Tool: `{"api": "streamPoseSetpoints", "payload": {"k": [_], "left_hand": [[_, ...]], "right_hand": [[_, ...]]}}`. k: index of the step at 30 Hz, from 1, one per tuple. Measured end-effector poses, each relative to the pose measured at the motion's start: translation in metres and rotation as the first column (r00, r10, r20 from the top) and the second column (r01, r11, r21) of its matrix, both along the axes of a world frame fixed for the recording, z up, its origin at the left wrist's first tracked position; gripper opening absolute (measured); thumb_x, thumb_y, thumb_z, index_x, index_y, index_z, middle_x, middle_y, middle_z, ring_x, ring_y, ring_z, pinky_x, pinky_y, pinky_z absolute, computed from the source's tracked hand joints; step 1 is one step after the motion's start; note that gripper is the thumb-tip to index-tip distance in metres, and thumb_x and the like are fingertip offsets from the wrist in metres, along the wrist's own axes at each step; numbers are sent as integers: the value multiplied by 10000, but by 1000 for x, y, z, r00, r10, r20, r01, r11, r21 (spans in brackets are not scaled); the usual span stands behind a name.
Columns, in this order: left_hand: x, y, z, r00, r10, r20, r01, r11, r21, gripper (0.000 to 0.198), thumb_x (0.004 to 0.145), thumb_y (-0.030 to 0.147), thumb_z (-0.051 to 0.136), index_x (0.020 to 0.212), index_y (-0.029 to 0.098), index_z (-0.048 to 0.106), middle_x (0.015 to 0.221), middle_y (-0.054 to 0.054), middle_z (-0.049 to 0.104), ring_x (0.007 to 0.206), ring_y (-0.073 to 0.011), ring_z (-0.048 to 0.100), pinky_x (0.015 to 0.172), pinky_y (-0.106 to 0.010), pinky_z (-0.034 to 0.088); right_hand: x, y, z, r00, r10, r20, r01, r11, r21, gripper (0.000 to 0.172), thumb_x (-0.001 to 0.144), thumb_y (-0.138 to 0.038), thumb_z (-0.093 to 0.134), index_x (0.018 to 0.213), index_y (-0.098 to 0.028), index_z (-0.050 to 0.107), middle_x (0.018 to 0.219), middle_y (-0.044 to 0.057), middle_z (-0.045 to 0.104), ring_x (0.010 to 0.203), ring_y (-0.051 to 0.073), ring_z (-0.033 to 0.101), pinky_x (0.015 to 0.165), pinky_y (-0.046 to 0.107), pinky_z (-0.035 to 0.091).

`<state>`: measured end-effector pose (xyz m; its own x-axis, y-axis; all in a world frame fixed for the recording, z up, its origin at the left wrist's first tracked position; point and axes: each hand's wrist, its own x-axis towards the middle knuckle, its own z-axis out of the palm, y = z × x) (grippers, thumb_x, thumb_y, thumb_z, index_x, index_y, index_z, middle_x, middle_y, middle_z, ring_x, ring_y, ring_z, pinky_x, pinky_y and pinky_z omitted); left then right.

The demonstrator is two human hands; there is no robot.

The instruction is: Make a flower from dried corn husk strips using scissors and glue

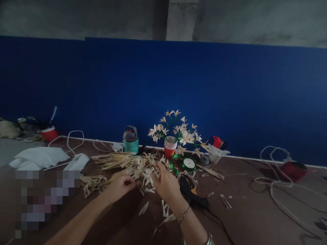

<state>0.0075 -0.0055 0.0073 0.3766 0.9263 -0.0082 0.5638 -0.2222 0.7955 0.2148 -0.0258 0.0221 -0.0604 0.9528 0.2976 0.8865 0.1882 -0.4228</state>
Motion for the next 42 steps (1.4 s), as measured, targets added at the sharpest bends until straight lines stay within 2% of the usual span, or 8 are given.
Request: {"api": "streamPoseSetpoints", "payload": {"k": [4, 11, 15, 18, 22, 31, 37, 42], "left_hand": [[-4, -3, 0, 942, 27, -335, 26, 988, 152, 188, 693, 333, 579, 638, 179, 672, 702, -37, 650, 692, -187, 574, 603, -255, 348], [-3, -7, 0, 863, 55, -502, 71, 971, 229, 204, 717, 248, 543, 557, 167, 640, 697, -65, 630, 711, -200, 569, 611, -269, 342], [-2, -5, -8, 891, 70, -448, 39, 972, 231, 126, 619, 101, 553, 651, 183, 642, 727, -46, 642, 757, -204, 569, 655, -273, 360], [0, -6, -8, 939, 32, -342, 66, 960, 271, 187, 628, 67, 536, 729, 190, 635, 783, -39, 648, 815, -206, 560, 713, -286, 376], [4, -9, -4, 981, -98, -169, 163, 888, 429, 285, 683, 49, 525, 893, 214, 624, 892, -31, 633, 898, -197, 527, 812, -312, 371], [3, -12, 3, 973, -167, -161, 231, 779, 583, 197, 797, 141, 499, 857, 218, 670, 790, -43, 624, 805, -188, 512, 727, -315, 397], [6, -7, -5, 996, -85, -34, 90, 844, 530, 184, 801, 190, 500, 708, 199, 658, 709, -29, 639, 753, -177, 544, 753, -312, 402], [5, 1, -12, 981, 62, 184, -117, 944, 308, 206, 783, 277, 505, 659, 185, 643, 677, -29, 645, 702, -179, 569, 680, -277, 425]], "right_hand": [[-8, -3, 6, 993, 112, 48, -100, 973, -209, 136, 728, -188, 539, 657, -174, 655, 624, 30, 652, 602, 153, 586, 515, 216, 321], [-38, -13, -16, 994, 22, 110, 14, 949, -315, 169, 724, -270, 554, 675, -171, 683, 708, 84, 697, 672, 187, 617, 545, 235, 327], [-45, -13, -32, 994, -18, 107, 46, 963, -264, 158, 708, -195, 525, 704, -172, 682, 752, 99, 697, 690, 194, 616, 568, 240, 343], [-40, -8, -31, 993, -36, -115, 1, 957, -291, 127, 624, -129, 532, 587, -157, 650, 594, 49, 641, 575, 154, 550, 518, 228, 306], [-27, -1, -20, 862, -49, -505, -194, 888, -417, 102, 565, -124, 539, 471, -148, 571, 426, -51, 455, 450, 79, 386, 447, 198, 253], [-18, 3, -13, 723, -124, -680, -305, 825, -475, 183, 595, -254, 572, 455, -161, 501, 386, -80, 361, 390, 55, 291, 399, 197, 210], [-19, 7, -9, 663, -160, -732, -177, 916, -360, 229, 650, -381, 586, 595, -161, 550, 478, -59, 437, 479, 85, 386, 471, 206, 288], [-16, 8, -2, 619, -109, -778, -82, 976, -201, 322, 719, -476, 527, 763, -159, 559, 526, -47, 466, 479, 94, 387, 457, 212, 294]]}}
